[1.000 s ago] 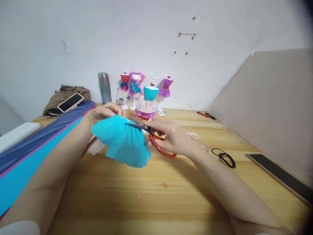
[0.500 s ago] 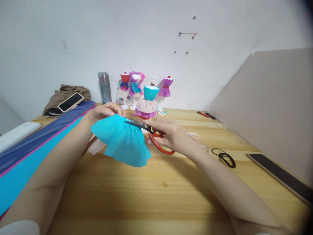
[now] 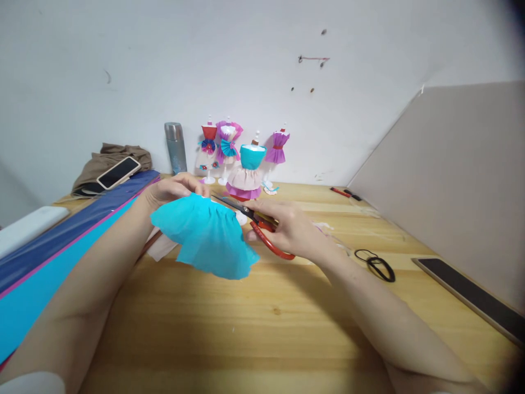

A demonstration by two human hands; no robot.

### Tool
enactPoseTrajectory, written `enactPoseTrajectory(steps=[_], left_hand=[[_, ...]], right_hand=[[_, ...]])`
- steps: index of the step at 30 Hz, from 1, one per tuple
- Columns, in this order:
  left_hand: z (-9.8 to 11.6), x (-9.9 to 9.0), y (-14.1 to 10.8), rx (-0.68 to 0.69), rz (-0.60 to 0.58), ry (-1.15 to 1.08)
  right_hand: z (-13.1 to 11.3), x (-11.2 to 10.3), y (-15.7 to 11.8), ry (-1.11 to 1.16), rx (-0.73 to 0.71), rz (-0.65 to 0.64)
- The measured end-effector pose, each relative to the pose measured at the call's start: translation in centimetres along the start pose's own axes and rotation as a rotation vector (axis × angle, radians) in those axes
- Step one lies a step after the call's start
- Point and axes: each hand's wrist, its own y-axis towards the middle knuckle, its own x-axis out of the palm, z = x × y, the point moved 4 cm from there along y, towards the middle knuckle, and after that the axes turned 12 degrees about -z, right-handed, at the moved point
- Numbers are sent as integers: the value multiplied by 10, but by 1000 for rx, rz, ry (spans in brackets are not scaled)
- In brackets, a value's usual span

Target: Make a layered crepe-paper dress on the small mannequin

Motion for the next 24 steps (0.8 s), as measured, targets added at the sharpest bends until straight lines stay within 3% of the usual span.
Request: enactPoseTrajectory(steps=[6, 16, 24], left_hand=[[3, 7, 5, -63, -97, 41], [15, 1, 12, -94, -167, 413], [19, 1, 13, -96, -146, 486]], right_hand=[[1, -4, -1, 37, 61, -35], [2, 4, -4, -103, 56, -113], [2, 4, -4, -133, 38, -110]])
